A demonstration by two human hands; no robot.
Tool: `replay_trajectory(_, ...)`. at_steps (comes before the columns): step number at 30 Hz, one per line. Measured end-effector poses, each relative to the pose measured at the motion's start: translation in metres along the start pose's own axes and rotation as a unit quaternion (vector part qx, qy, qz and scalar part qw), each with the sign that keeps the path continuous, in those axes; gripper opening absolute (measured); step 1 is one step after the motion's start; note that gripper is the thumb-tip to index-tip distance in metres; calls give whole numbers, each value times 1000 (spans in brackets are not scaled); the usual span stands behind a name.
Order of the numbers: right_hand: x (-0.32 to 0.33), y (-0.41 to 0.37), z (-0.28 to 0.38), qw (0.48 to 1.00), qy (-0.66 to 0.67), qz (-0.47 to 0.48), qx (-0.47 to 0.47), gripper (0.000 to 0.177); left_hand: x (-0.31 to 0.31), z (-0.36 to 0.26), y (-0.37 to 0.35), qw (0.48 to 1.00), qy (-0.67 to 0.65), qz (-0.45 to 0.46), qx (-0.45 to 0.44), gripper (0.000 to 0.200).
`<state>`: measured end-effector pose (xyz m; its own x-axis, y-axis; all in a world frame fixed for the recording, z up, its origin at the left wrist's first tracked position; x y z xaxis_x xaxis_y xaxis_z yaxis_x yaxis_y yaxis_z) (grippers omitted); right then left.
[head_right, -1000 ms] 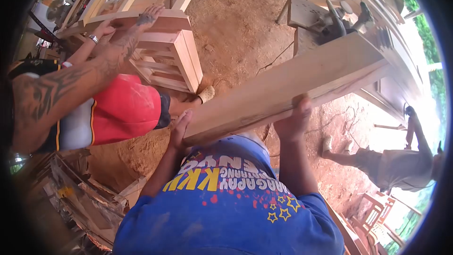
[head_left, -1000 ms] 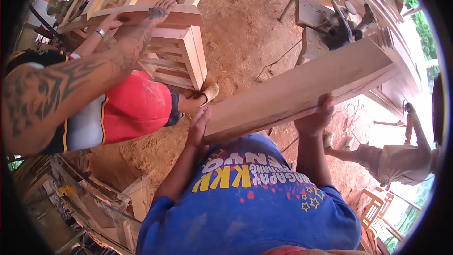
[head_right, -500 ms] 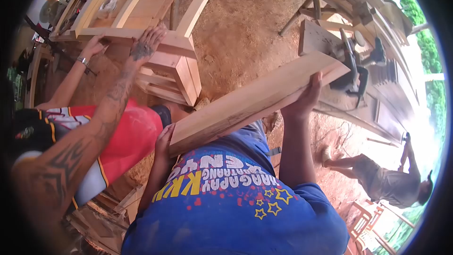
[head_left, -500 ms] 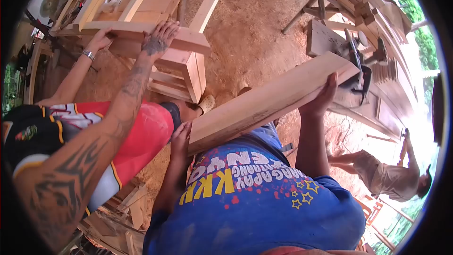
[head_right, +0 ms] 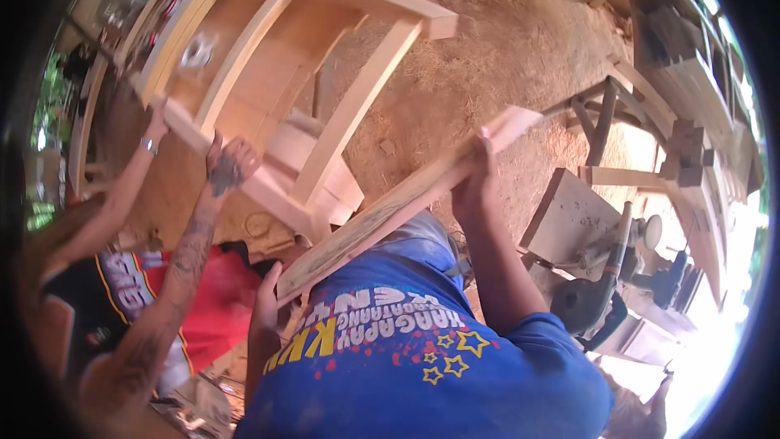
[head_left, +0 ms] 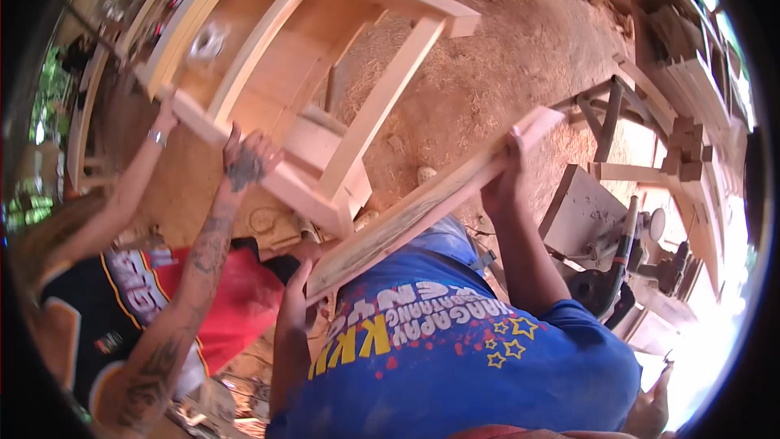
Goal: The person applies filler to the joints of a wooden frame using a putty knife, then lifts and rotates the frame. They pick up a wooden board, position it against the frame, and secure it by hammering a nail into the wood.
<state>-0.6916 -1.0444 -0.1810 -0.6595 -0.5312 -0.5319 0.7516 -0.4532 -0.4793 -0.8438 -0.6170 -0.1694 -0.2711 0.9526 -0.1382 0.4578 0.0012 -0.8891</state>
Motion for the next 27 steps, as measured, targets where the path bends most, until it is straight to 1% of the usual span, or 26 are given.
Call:
replay_trajectory(2,1,25,-5,1000,10,-3,-27,52,-15,-18,-14,999,-6,-40,-33,54)
replay_trajectory(4,-6,29,-3,998,-2,-14,-57,58,-24,-26,-28,997,5,-56,-46,55)
replay_trajectory(6,-4,42,-11,998,-8,5,-70,62,-27,-37,-37,997,31,-50,-46,55)
replay_trajectory(8,-9,44,-10,997,-7,-10,-80,66,-34,-43,-45,995,40,-86,-26,56)
replay_trajectory(9,-13,46,-3,998,-8,-6,-69,67,-38,-47,-41,998,22,-57,-27,55)
replay_trajectory(12,-17,47,6,999,-8,1,-47,70,-42,-65,-33,997,33,-44,-48,53)
replay_trajectory(14,-12,42,2,999,5,-3,-49,71,-31,-66,-32,998,24,-52,-33,52)
replay_trajectory(18,3,39,1,999,13,-28,-30,73,-30,-72,-27,998,19,-41,-43,52)
replay_trajectory(19,4,39,3,999,24,-21,-23,74,-28,-71,-30,998,22,-40,-38,52)
replay_trajectory(22,11,36,7,998,24,-30,-44,73,-50,-75,-35,997,48,-43,-53,51)
replay_trajectory(23,13,38,10,999,17,-32,-40,70,-53,-75,-35,996,60,-39,-61,51)
replay_trajectory(27,13,35,20,999,31,-9,-44,66,-59,-74,-37,992,91,-18,-81,51)
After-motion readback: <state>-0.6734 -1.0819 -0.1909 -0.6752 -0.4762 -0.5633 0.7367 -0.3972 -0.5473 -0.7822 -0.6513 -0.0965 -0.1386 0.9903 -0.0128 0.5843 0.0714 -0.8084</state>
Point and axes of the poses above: each hand's wrist, its own y-axis towards the middle knuckle, its own x-axis out of the back of the hand, z = x × y, the point moved 9 cm from there along y, towards the middle knuckle, and after that the axes turned 5 degrees about x, right-handed, at the moved point
